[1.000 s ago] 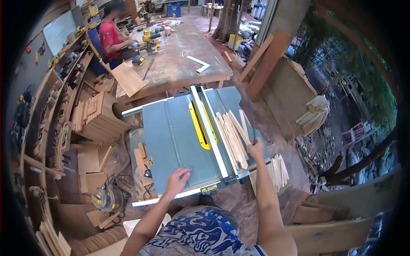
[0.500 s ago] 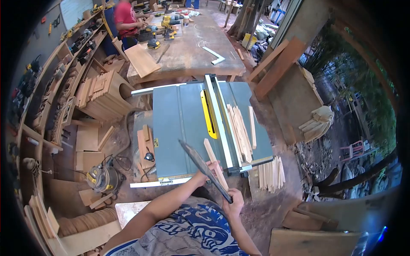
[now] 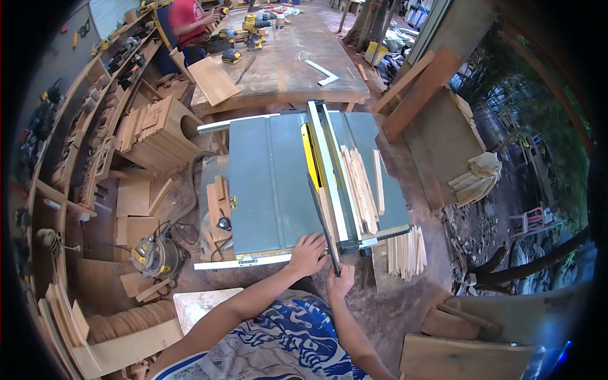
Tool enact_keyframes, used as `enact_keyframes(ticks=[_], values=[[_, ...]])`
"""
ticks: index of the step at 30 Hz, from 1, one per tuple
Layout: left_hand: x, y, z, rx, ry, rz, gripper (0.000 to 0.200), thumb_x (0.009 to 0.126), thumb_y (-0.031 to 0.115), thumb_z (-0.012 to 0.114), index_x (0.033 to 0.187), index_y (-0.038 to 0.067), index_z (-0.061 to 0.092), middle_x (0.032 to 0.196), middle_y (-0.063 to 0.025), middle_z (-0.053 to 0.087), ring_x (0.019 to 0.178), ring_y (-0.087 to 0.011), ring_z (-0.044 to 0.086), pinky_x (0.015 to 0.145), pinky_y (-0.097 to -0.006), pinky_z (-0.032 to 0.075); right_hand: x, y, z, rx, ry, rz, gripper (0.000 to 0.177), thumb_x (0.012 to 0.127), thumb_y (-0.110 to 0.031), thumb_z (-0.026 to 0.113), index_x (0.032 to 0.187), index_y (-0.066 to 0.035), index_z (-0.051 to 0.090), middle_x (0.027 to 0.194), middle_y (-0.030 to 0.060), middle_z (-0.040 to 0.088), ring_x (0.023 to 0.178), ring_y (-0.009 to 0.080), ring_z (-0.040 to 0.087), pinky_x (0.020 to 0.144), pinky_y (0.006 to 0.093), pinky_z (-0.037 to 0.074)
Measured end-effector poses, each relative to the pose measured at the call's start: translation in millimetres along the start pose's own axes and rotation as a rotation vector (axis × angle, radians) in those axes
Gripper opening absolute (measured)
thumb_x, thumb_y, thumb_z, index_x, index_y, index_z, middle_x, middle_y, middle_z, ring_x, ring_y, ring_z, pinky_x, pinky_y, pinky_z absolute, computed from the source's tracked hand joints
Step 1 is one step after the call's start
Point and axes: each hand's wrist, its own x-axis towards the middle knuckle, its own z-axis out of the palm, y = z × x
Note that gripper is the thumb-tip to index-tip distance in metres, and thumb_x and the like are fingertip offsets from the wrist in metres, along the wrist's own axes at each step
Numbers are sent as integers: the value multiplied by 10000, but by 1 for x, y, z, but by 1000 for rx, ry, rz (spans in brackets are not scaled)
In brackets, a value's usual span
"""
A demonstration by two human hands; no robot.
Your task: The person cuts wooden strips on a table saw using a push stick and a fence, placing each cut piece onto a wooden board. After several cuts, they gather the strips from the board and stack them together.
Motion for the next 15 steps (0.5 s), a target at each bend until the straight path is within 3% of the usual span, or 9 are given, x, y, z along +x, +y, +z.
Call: enact_keyframes(ticks=[1,10,12,13,15], values=[[2,-2,-1,25,-55,12,624,919,335,687,1467,54,584,1522,-80,577,1425,-326,469,1138,-499,371,2,-1,2,3,-6,-2,162,835,-18,792,889,-27,639,905,163,641,858,376,637,747,458,521],[30,-34,-8,202,-109,110,630,946,271,620,1512,15,511,1575,-133,503,1448,-360,436,1165,-562,351,12,-29,-25,51,-78,12,160,893,-56,762,1008,-35,653,984,191,668,939,403,689,783,469,551],[44,-38,-12,218,-85,94,645,936,262,624,1516,9,500,1575,-141,499,1452,-356,434,1170,-566,349,5,-43,-58,104,-385,389,197,934,-91,706,1114,-32,652,998,220,684,911,412,691,820,475,552],[52,-43,-13,236,-57,83,660,926,253,629,1520,3,489,1574,-148,496,1455,-352,432,1175,-570,346,1,-49,-75,104,-386,390,197,934,-91,706,1114,-32,652,998,220,684,911,412,691,820,475,552],[68,-54,-20,234,-67,79,677,908,248,637,1515,-9,484,1578,-163,489,1459,-345,433,1183,-567,341,-4,-62,-109,189,-455,340,355,964,-109,629,1311,-37,616,1032,255,696,916,429,694,848,475,549]])
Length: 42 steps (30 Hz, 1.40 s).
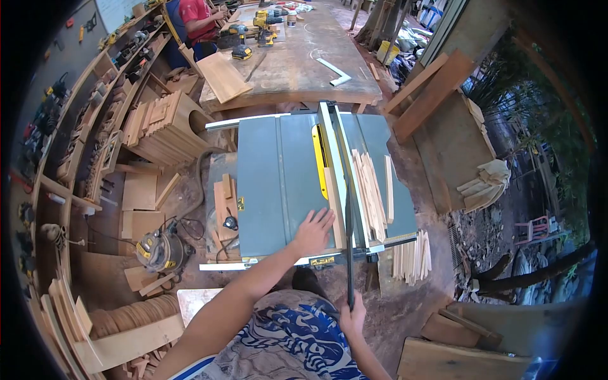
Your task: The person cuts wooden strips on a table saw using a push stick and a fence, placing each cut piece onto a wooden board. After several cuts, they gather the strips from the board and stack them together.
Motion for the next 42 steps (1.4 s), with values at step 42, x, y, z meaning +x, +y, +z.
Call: enact_keyframes(ticks=[42], values=[[170,-169,-4,248,-307,44,632,885,250,572,1500,106,560,1572,-37,544,1445,-268,472,1213,-565,326,112,-80,28,-458,-238,106,886,875,-8,582,1664,-266,272,1058,247,650,869,496,675,788,604,550]])
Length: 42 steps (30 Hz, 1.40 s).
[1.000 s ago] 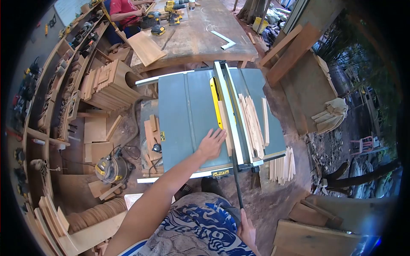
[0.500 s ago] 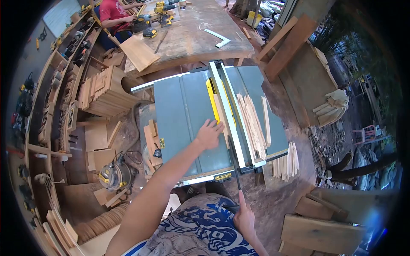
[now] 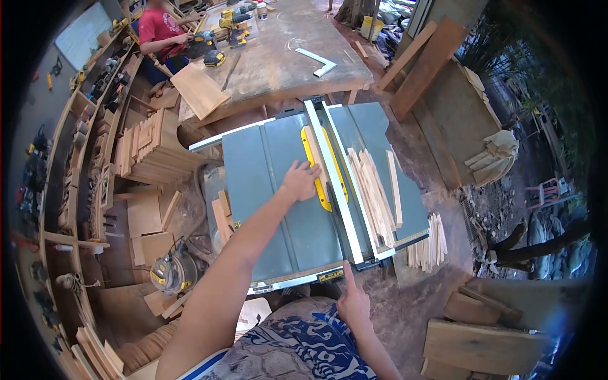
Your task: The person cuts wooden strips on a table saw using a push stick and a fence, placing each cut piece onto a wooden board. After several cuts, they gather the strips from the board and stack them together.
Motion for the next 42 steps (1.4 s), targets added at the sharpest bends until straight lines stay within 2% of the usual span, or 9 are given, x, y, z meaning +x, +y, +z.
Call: enact_keyframes(ticks=[23,26,28,29,31,36,40,41,42], values=[[127,-172,18,144,235,-248,435,1010,327,522,1392,146,620,1464,-67,614,1326,-295,583,1119,-616,407,219,-86,-46,71,32,-169,860,899,-13,573,1669,-211,246,1078,278,677,950,477,692,842,561,543],[79,-173,0,-104,232,-389,383,993,379,583,1182,84,737,1299,-122,703,1202,-347,655,1053,-535,482,199,-74,-73,190,134,-117,775,937,-54,578,1651,-177,303,1031,274,708,917,461,708,809,538,542],[30,-163,20,-279,499,-502,375,940,407,670,1060,62,751,1185,-177,726,1086,-390,692,936,-489,540,204,-27,-84,254,189,52,779,885,-84,649,1613,-205,399,1024,231,743,914,425,722,808,549,546],[11,-154,24,-286,500,-503,375,940,407,670,1060,62,751,1185,-177,726,1086,-390,692,936,-489,540,217,17,-74,143,490,-106,533,891,-92,651,1419,-166,629,988,214,753,893,445,726,789,560,545],[-36,-135,4,-376,441,-737,342,893,340,720,1080,55,738,1088,-221,732,1001,-418,708,855,-519,561,248,76,-89,98,530,131,313,867,-170,713,1162,-68,725,1035,236,757,950,458,727,832,532,561],[-96,-106,16,-514,398,-945,338,864,167,657,1177,59,725,962,-243,748,913,-433,720,857,-547,566,296,142,-82,41,478,191,492,723,-371,848,1003,21,747,930,276,758,927,436,740,847,506,571],[-169,-104,73,-953,646,-1105,417,912,150,623,1313,53,681,967,-233,750,943,-372,739,853,-452,580,325,190,-61,-225,424,125,486,767,-365,814,1015,48,758,918,251,763,884,410,736,809,515,567],[-206,-86,67,-1179,760,-1085,387,951,150,594,1311,32,674,1018,-203,737,967,-323,722,872,-412,567,291,145,-77,-207,411,106,479,817,-365,800,1033,60,755,909,244,766,872,408,736,812,511,568],[-251,-64,52,-1389,898,-1050,362,990,149,565,1309,12,667,1069,-173,725,992,-275,704,890,-372,555,317,192,-68,-34,401,-43,473,877,-342,772,1119,63,740,1024,247,771,962,399,738,877,490,565]])
